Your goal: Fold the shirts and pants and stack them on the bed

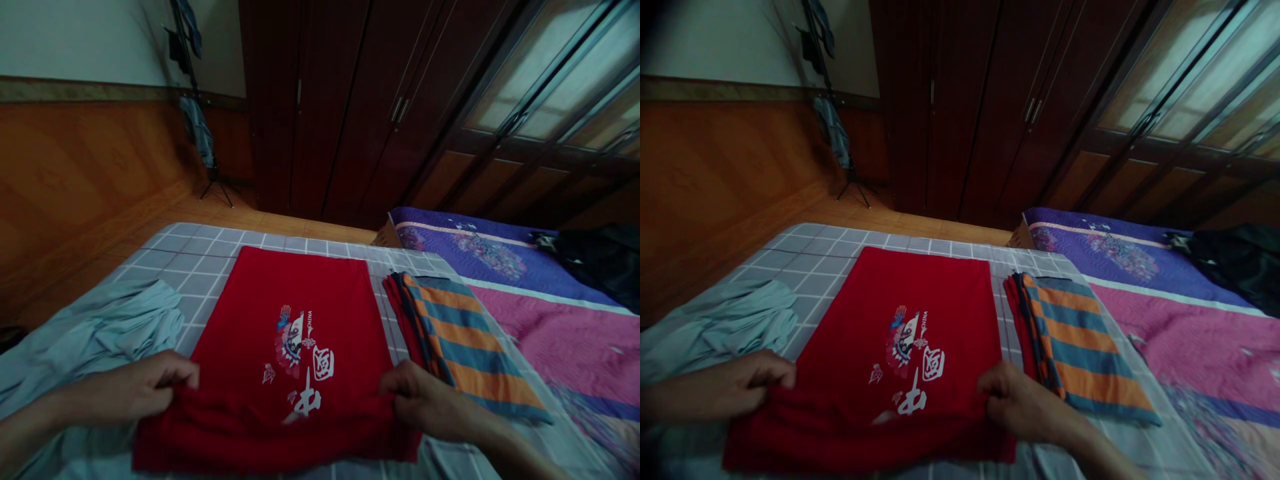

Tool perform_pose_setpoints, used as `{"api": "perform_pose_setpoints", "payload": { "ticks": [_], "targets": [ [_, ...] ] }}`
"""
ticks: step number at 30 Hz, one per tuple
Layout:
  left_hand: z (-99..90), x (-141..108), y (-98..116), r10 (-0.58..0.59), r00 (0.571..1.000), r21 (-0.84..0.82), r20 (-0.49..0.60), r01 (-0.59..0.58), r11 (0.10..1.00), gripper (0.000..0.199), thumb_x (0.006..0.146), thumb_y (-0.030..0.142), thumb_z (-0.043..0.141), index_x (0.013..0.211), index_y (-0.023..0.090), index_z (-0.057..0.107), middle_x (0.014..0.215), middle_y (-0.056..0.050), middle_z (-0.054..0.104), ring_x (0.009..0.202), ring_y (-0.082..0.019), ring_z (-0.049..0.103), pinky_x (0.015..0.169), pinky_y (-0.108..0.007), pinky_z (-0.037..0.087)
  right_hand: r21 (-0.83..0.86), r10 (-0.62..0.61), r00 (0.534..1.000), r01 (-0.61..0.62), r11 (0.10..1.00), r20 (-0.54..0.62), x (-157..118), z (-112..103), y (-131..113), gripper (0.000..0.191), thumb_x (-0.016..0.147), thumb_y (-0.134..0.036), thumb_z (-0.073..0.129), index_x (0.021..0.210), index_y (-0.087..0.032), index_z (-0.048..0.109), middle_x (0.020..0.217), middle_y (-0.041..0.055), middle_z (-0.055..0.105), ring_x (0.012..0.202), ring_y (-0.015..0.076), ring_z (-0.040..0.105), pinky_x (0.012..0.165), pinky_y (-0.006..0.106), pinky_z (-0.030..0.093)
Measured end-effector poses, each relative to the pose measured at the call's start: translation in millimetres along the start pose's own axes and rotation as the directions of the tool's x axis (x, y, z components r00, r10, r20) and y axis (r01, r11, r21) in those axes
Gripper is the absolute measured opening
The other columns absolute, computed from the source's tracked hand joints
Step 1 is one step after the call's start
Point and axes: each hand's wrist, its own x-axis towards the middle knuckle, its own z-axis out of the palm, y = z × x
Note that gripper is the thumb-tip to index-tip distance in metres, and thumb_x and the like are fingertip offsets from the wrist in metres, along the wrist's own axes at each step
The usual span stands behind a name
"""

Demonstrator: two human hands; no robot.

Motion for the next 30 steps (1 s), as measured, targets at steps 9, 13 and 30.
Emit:
{"api": "perform_pose_setpoints", "payload": {
  "ticks": [9, 13, 30],
  "targets": [
    [-128.4, 114, -9, 0.056, 0.967, -0.45, -0.249, -0.167, 0.877, 0.025, 0.06, 0.02, 0.058, 0.084, 0.018, 0.064, 0.084, 0.001, 0.067, 0.076, -0.017, 0.06, 0.069, -0.022, 0.045, -0.063, 0.193, 0.949, -0.214, 0.975, -0.25, 130, -136, -13, 0.015, 0.085, -0.018, 0.057, 0.071, -0.012, 0.058, 0.06, -0.0043, 0.053, 0.047, 0.0061, 0.046, 0.045, 0.018, 0.038],
    [-136.4, 165, -23, -0.027, 0.901, -0.555, -0.433, -0.243, 0.796, 0.029, 0.056, 0.025, 0.065, 0.084, 0.016, 0.065, 0.08, -0.001, 0.068, 0.07, -0.017, 0.061, 0.065, -0.025, 0.046, -0.054, 0.269, 0.886, -0.311, 0.949, -0.378, 177, -156, 7, 0.029, 0.091, -0.035, 0.057, 0.111, -0.015, 0.058, 0.109, 0.0055, 0.06, 0.088, 0.0182, 0.061, 0.073, 0.034, 0.053],
    [-110.9, 228, -56, -0.136, 0.537, -0.41, -0.832, -0.431, 0.804, 0.039, 0.066, 0.045, 0.062, 0.09, 0.014, 0.063, 0.082, -0.005, 0.07, 0.073, -0.02, 0.064, 0.069, -0.029, 0.048, 0.107, 0.298, 0.819, -0.282, 0.953, -0.491, 206, -160, 72, 0.031, 0.092, -0.035, 0.056, 0.116, -0.016, 0.056, 0.115, 0.0075, 0.058, 0.095, 0.02, 0.06, 0.08, 0.039, 0.052]
  ]
}}
